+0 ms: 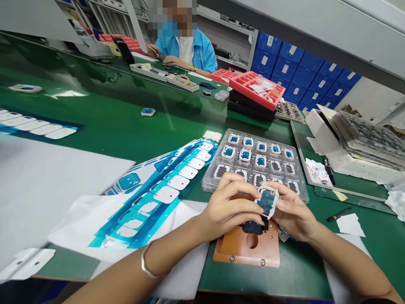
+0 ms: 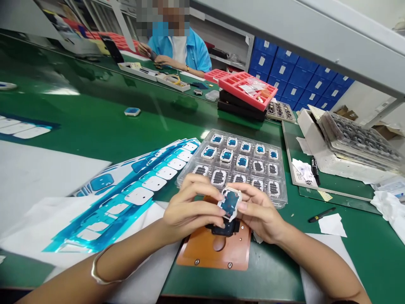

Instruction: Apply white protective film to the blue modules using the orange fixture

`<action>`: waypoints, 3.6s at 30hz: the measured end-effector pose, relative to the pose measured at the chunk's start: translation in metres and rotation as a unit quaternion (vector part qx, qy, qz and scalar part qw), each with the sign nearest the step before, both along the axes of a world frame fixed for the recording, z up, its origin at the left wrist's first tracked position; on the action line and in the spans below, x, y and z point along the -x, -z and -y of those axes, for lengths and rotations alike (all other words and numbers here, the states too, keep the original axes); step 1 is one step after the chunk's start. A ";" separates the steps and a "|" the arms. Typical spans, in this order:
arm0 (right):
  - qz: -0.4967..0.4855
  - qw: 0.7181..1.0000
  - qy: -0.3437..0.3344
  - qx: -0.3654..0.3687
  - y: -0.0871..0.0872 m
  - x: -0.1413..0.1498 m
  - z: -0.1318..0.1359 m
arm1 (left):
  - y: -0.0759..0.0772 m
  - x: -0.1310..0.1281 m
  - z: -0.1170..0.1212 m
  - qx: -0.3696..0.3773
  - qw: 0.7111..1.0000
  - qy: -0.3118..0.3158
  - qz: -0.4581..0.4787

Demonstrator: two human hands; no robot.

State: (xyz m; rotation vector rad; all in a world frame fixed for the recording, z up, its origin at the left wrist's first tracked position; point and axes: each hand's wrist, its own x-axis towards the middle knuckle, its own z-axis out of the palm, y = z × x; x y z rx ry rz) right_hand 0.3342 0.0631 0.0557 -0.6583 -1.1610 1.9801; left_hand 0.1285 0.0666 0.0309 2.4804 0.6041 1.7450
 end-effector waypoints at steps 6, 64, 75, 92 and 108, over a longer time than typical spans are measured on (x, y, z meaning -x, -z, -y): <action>0.000 0.999 -0.031 0.043 -0.001 0.001 -0.002 | -0.003 -0.001 0.001 -0.004 1.000 0.002 0.001; 0.489 0.620 -0.026 -0.613 -0.024 -0.005 0.023 | -0.001 -0.003 -0.007 0.114 0.985 -0.066 0.113; 0.483 0.607 -0.015 -0.631 -0.017 -0.003 0.023 | -0.002 -0.002 -0.006 0.112 0.986 -0.068 0.100; 0.482 0.614 -0.020 -0.625 -0.014 -0.002 0.022 | -0.001 -0.002 -0.005 0.117 0.987 -0.054 0.096; 0.488 0.572 -0.186 -0.632 -0.020 0.036 0.001 | 0.005 0.005 -0.020 0.046 0.931 -0.046 0.360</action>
